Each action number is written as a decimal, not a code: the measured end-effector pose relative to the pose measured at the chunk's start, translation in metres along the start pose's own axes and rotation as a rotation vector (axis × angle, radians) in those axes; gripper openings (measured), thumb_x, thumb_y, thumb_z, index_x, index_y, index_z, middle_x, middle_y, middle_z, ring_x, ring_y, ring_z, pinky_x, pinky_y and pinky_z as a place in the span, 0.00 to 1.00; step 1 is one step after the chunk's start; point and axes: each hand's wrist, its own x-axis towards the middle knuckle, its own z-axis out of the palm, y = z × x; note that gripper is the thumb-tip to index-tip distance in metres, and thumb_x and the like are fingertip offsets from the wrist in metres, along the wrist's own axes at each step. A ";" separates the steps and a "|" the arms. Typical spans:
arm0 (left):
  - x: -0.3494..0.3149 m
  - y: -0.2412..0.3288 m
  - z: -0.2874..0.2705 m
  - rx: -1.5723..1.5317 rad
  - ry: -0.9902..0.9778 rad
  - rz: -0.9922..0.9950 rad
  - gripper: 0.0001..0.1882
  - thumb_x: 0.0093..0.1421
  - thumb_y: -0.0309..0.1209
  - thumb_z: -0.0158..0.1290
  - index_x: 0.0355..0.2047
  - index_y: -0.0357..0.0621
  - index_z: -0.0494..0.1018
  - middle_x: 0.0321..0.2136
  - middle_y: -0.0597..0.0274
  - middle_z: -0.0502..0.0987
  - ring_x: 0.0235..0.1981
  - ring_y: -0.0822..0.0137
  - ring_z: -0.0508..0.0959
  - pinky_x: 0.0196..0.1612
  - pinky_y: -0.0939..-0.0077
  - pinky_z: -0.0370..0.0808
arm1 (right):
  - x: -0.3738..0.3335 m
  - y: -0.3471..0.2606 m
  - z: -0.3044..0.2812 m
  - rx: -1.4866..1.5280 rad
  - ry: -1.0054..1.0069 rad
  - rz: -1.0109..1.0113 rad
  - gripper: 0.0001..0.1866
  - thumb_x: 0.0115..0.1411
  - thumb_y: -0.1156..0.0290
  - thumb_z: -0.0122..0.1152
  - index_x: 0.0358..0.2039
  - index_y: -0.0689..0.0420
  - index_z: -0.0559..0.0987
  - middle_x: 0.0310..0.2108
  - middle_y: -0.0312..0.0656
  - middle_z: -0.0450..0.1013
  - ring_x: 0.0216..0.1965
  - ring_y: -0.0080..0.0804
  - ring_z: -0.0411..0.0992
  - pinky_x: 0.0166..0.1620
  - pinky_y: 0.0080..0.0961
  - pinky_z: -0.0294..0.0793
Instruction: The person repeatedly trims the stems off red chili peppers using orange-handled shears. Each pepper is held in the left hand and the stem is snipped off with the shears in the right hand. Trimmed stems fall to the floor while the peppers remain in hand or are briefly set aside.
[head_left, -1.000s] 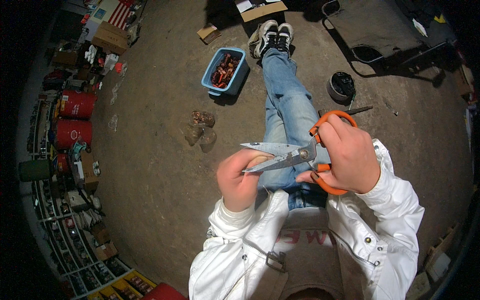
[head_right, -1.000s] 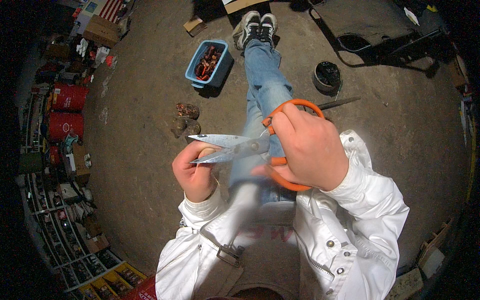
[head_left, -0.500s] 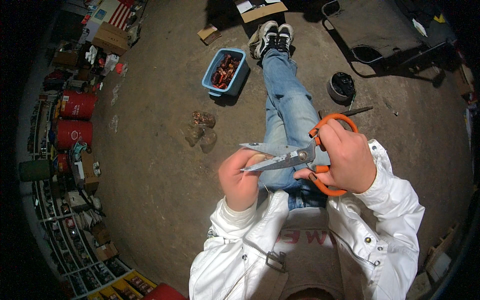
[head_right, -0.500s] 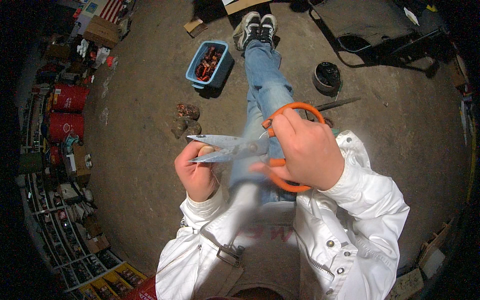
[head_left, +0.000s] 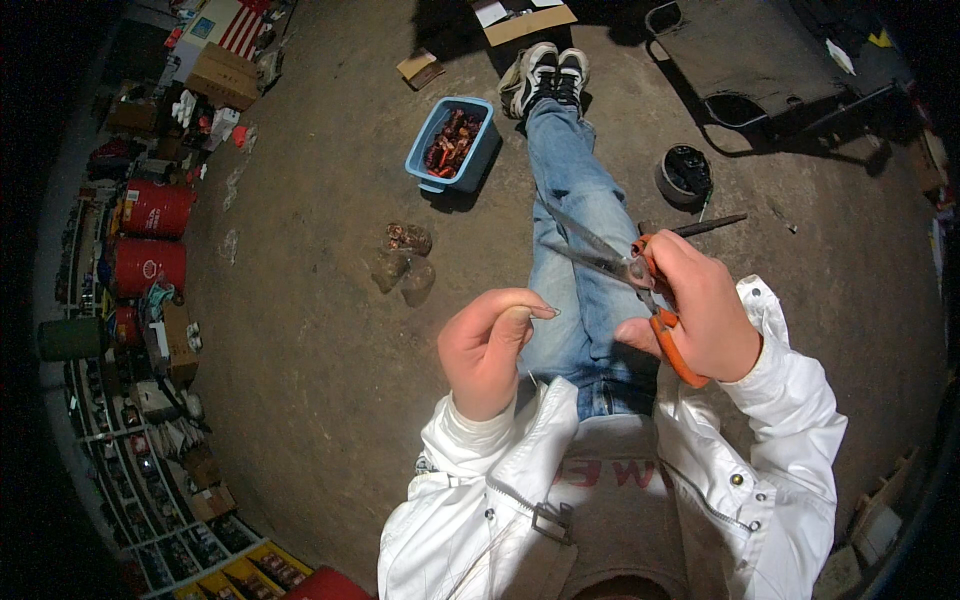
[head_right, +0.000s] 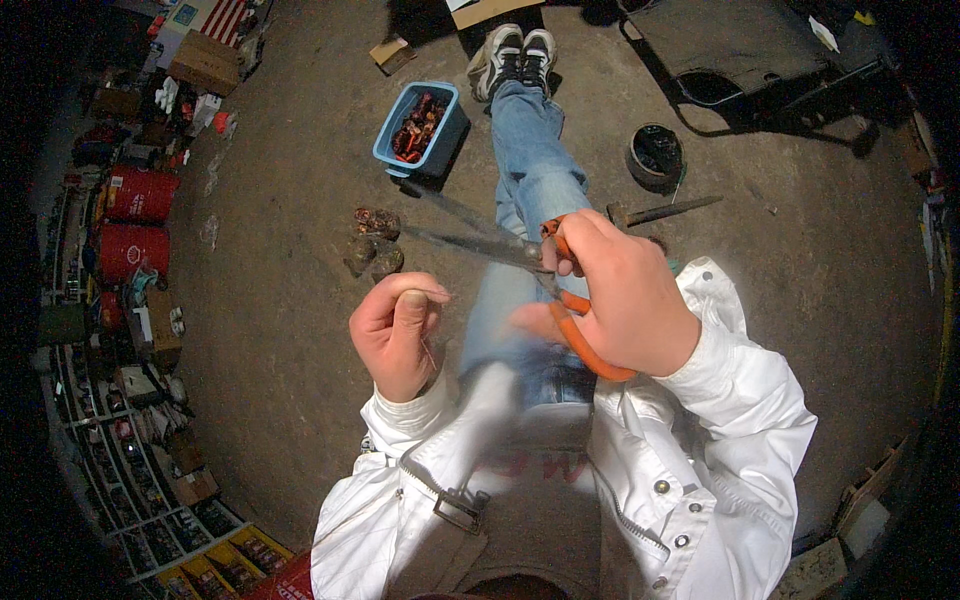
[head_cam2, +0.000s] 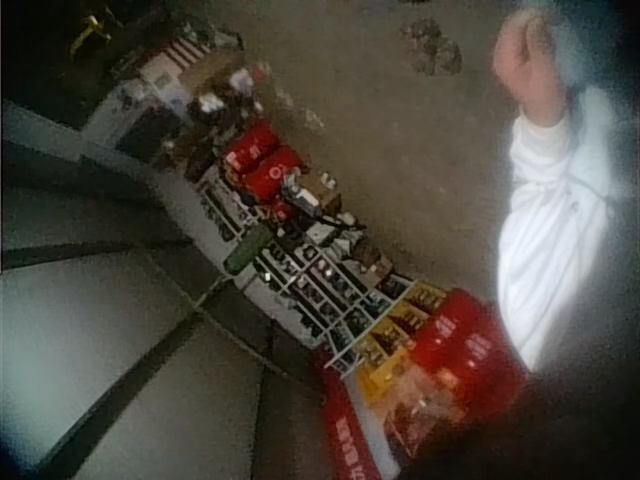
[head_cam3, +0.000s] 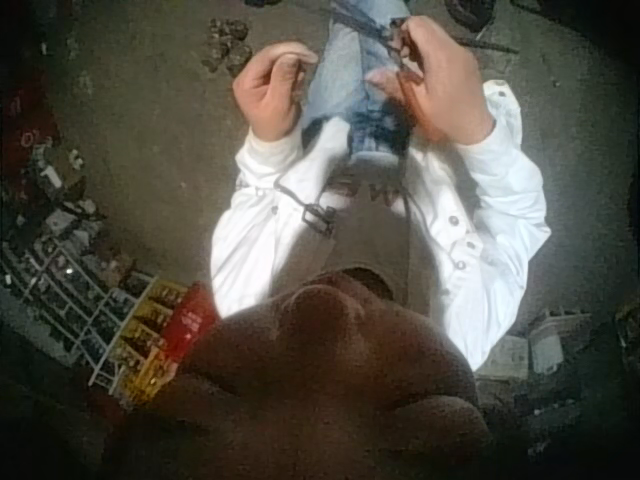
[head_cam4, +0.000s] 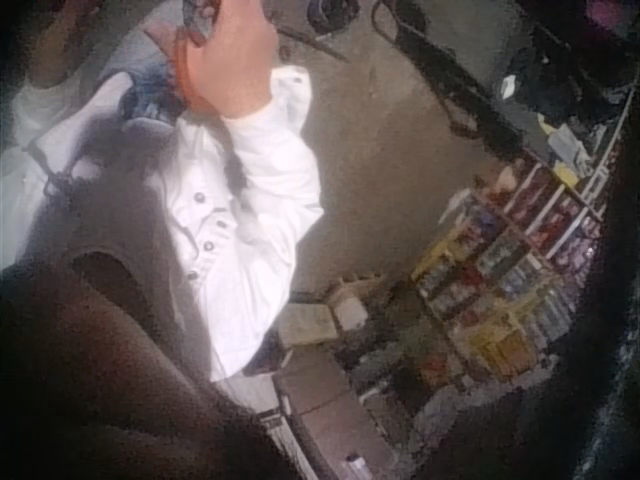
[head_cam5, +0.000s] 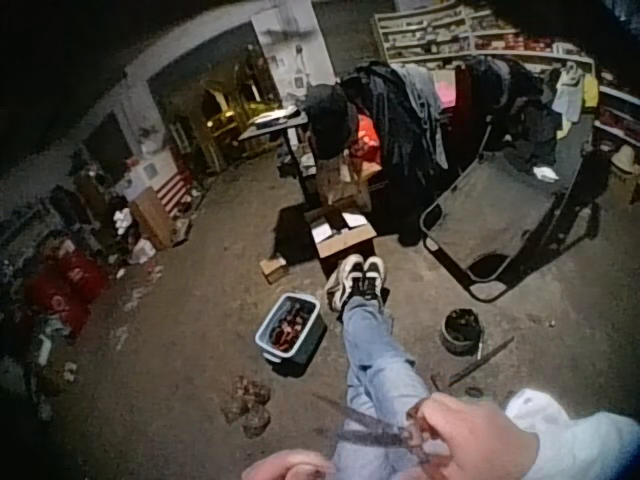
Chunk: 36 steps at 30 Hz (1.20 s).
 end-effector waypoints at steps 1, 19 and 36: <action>0.000 0.001 0.000 0.000 0.011 -0.003 0.08 0.65 0.26 0.51 0.34 0.33 0.77 0.25 0.66 0.74 0.22 0.81 0.66 0.26 0.86 0.61 | 0.001 0.000 0.000 0.009 -0.014 -0.013 0.33 0.41 0.46 0.76 0.34 0.61 0.73 0.29 0.45 0.70 0.27 0.44 0.74 0.30 0.31 0.73; -0.003 -0.006 0.008 -0.222 0.149 -0.039 0.09 0.64 0.23 0.48 0.28 0.33 0.76 0.20 0.68 0.72 0.20 0.81 0.65 0.24 0.85 0.59 | 0.003 -0.007 0.018 -0.200 0.069 -0.181 0.37 0.46 0.35 0.66 0.32 0.61 0.72 0.30 0.45 0.69 0.27 0.44 0.73 0.27 0.33 0.74; -0.004 -0.012 0.010 -0.215 0.223 -0.046 0.02 0.58 0.20 0.51 0.29 0.32 0.70 0.21 0.66 0.72 0.17 0.82 0.63 0.20 0.86 0.58 | 0.002 -0.008 0.020 -0.204 0.075 -0.175 0.37 0.47 0.34 0.65 0.31 0.61 0.73 0.31 0.44 0.70 0.26 0.43 0.74 0.26 0.32 0.74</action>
